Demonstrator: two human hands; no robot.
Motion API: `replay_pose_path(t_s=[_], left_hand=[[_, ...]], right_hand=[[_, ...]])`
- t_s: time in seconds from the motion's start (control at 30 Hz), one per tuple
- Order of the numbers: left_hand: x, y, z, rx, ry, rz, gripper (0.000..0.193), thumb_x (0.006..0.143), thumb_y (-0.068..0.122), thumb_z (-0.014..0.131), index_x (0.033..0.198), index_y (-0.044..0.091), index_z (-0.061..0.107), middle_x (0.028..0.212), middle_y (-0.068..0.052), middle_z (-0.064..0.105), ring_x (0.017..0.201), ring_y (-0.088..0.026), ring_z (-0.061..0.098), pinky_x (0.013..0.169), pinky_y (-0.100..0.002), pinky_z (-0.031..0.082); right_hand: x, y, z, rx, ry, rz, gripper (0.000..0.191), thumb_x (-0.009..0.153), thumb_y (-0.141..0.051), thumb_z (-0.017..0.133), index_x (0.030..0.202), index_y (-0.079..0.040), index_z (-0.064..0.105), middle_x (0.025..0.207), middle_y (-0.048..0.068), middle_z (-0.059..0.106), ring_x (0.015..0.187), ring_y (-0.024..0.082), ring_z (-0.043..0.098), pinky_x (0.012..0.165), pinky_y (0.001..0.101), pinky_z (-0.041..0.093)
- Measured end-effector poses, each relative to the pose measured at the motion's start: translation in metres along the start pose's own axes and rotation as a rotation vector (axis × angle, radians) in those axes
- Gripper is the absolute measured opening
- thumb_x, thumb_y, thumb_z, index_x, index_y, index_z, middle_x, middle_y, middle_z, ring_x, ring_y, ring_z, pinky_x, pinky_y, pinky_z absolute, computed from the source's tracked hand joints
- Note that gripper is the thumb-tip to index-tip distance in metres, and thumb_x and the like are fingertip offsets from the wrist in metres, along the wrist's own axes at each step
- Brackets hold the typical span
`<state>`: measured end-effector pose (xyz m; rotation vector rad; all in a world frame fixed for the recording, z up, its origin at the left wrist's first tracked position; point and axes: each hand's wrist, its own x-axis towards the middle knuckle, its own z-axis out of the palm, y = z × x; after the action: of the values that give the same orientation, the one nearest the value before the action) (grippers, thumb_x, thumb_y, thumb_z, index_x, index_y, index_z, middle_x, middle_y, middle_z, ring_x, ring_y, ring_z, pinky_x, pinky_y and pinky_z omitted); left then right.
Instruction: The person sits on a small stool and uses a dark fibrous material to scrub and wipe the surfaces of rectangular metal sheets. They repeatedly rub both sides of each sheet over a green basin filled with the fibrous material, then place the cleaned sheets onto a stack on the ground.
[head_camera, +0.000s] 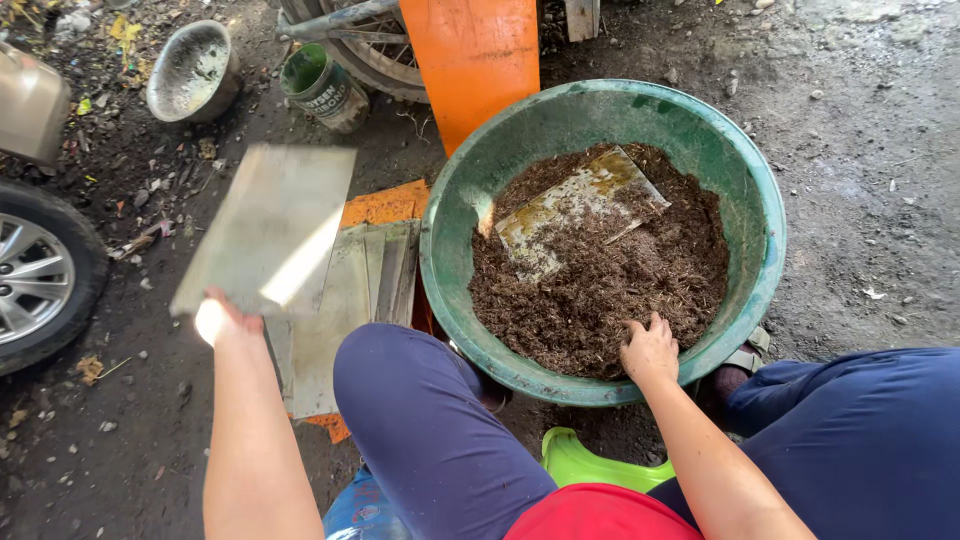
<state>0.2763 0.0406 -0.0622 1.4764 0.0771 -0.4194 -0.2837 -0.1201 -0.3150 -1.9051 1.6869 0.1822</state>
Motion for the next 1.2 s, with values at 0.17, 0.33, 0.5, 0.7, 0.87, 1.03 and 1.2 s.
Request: replay_pose_path(t_s=[0.17, 0.33, 0.5, 0.7, 0.87, 1.03, 1.2], left_hand=[[-0.019, -0.08, -0.06, 0.025, 0.472, -0.078, 0.057, 0.104, 0.042, 0.064, 0.144, 0.006, 0.047, 0.143, -0.008, 0.061, 0.124, -0.024, 0.065, 0.098, -0.047, 0.055], [-0.015, -0.111, -0.083, 0.417, 0.564, -0.195, 0.059, 0.105, 0.044, 0.063, 0.14, -0.001, 0.049, 0.144, -0.019, 0.059, 0.128, -0.032, 0.063, 0.103, -0.05, 0.05], [0.011, -0.064, -0.02, 0.423, 0.323, 0.463, 0.078, 0.1, 0.02, 0.072, 0.155, -0.004, 0.024, 0.156, -0.02, 0.045, 0.138, -0.028, 0.053, 0.115, -0.04, 0.04], [-0.012, -0.027, 0.132, 0.775, -0.355, 0.74, 0.053, 0.099, 0.02, 0.072, 0.147, 0.002, 0.055, 0.152, -0.016, 0.054, 0.142, -0.028, 0.049, 0.117, -0.04, 0.036], [-0.034, -0.143, 0.254, 1.01, -0.607, 0.255, 0.052, 0.089, 0.029, 0.072, 0.135, 0.007, 0.062, 0.128, -0.016, 0.07, 0.114, -0.03, 0.069, 0.099, -0.039, 0.051], [-0.056, -0.287, 0.285, 0.866, -0.549, -0.313, 0.035, 0.091, 0.035, 0.074, 0.079, 0.004, 0.063, 0.062, -0.004, 0.058, 0.046, -0.016, 0.047, 0.04, -0.036, 0.031], [-0.054, -0.363, 0.275, 0.789, -0.292, -0.515, 0.034, 0.095, 0.035, 0.067, 0.082, 0.005, 0.059, 0.064, -0.006, 0.052, 0.047, -0.022, 0.044, 0.043, -0.039, 0.03]], right_hand=[[0.002, 0.003, 0.006, -0.086, -0.005, -0.011, 0.056, 0.094, -0.033, 0.068, 0.147, -0.028, 0.052, 0.168, 0.012, 0.023, 0.155, 0.03, 0.021, 0.125, 0.0466, 0.025], [0.002, 0.001, 0.009, -0.152, -0.049, -0.009, 0.054, 0.095, -0.035, 0.067, 0.146, -0.024, 0.053, 0.168, 0.011, 0.023, 0.156, 0.03, 0.021, 0.124, 0.0466, 0.026], [0.004, -0.004, 0.004, -0.145, -0.129, 0.057, 0.055, 0.096, -0.034, 0.066, 0.148, -0.026, 0.051, 0.168, 0.011, 0.022, 0.156, 0.03, 0.019, 0.124, 0.0487, 0.025], [0.017, -0.014, 0.002, -0.011, -0.238, 0.117, 0.059, 0.095, -0.033, 0.07, 0.15, -0.027, 0.049, 0.171, 0.012, 0.013, 0.157, 0.03, 0.02, 0.12, 0.0642, 0.025], [0.031, -0.019, 0.005, -0.107, -0.377, 0.113, 0.082, 0.09, -0.034, 0.077, 0.159, -0.032, 0.033, 0.173, 0.006, 0.009, 0.155, 0.028, 0.023, 0.115, 0.0708, 0.03], [0.046, -0.019, 0.012, -0.054, -0.436, 0.159, 0.087, 0.087, -0.04, 0.08, 0.159, -0.041, 0.031, 0.173, 0.0, 0.01, 0.155, 0.029, 0.025, 0.114, 0.0713, 0.033], [0.051, -0.029, 0.02, -0.146, -0.5, 0.184, 0.089, 0.086, -0.045, 0.081, 0.159, -0.044, 0.028, 0.173, 0.0, 0.005, 0.156, 0.028, 0.021, 0.113, 0.0722, 0.032]])
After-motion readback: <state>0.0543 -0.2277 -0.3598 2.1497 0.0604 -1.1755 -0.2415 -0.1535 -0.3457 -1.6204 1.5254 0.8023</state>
